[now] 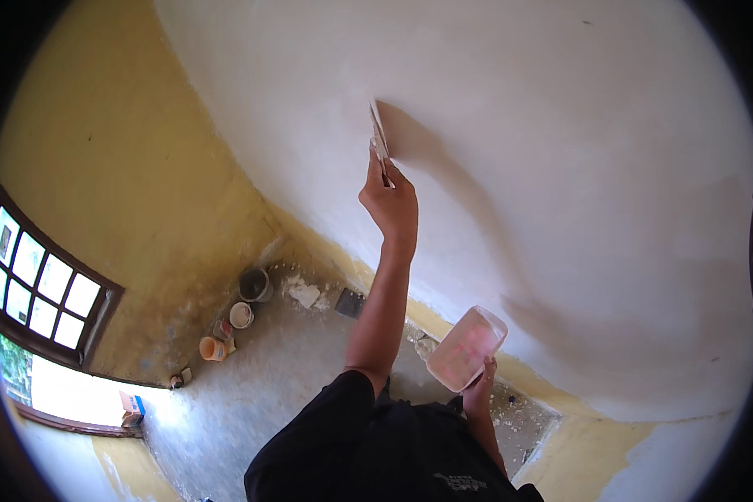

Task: The person applies plaster to a wall using a putty knife, taking small amounts from a plastic container and spreading it in smooth strokes across the surface.

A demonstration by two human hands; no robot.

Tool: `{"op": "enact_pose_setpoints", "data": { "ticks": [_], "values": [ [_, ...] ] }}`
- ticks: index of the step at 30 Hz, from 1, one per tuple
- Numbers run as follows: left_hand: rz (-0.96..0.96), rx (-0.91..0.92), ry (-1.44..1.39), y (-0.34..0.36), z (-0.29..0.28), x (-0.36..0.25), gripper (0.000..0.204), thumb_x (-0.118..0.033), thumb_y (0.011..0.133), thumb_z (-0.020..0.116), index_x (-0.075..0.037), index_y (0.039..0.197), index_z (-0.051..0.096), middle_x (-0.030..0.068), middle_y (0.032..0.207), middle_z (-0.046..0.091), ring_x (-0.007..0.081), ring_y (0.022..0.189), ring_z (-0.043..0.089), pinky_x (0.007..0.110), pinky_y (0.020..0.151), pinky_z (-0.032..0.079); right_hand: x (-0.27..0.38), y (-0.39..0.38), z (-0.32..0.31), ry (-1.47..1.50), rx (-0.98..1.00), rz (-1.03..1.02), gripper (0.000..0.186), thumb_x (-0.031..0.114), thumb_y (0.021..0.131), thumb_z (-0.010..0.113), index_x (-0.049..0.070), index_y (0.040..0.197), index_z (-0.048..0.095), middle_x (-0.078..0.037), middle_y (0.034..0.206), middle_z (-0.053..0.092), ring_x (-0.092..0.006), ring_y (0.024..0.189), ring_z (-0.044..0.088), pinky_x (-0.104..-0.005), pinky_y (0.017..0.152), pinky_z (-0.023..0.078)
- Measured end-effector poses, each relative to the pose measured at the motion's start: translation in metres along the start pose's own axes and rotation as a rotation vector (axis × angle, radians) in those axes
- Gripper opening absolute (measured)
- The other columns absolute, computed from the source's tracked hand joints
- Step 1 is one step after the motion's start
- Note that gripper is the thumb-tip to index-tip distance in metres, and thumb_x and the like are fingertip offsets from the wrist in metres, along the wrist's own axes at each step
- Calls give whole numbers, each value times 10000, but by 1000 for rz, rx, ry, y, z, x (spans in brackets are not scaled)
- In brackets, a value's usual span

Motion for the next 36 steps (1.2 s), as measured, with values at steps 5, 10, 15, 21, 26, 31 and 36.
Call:
{"op": "enact_pose_setpoints", "data": {
  "ticks": [5,10,15,21,26,31,36],
  "values": [
    [88,37,55,7,23,-5,449,74,884,515,61,1332,513,272,1270,581,384,1120,615,372,876,542,1,-13,-11,75,-137,14,520,352,968,477,73,1389,354,-120,1288,497,-270,1219,517,-436,1006,457],
    [417,135,120,-49,37,-48,558,70,867,504,-31,1414,459,229,1305,572,360,1153,597,399,876,545,5,-9,-1,159,-163,52,508,426,998,428,94,1379,382,-112,1306,487,-272,1259,483,-446,1044,423],
    [431,418,-94,-125,-5,-29,423,38,886,542,-2,1306,571,248,1253,599,356,1177,582,377,904,540,12,-11,8,116,-45,91,505,436,1011,395,83,1372,395,-115,1345,477,-264,1274,477,-443,1058,411],
    [-123,-31,48,-36,-55,76,175,-30,911,512,98,913,632,209,713,644,302,593,580,409,611,459,3,-5,-4,35,12,46,464,392,1015,424,80,1355,383,-120,1290,487,-259,1238,497,-441,1055,420],
    [-78,-95,-146,32,-22,87,156,15,851,488,97,857,620,223,670,604,329,582,567,419,609,457,9,-8,-3,37,29,73,401,338,1017,444,104,1338,385,-115,1273,482,-259,1226,502,-454,1024,446],
    [19,57,59,-21,20,-44,312,5,879,498,41,1139,666,206,626,562,287,516,529,388,530,412,-1,-9,-18,155,-90,141,495,314,958,495,95,1384,368,-99,1249,528,-251,1172,560,-403,933,512],
    [241,341,-137,-108,17,-71,408,74,883,540,-5,1278,599,245,1082,674,361,983,678,328,754,547,-2,-5,-18,57,-22,44,522,306,949,500,90,1398,347,-124,1288,503,-272,1192,546,-422,959,502]
  ]
}}
Point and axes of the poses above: each hand's wrist, its own y-axis towards the middle knuckle, its own z-axis out of the palm, x = y × z, the point moved 8 cm from there along y, towards the middle knuckle
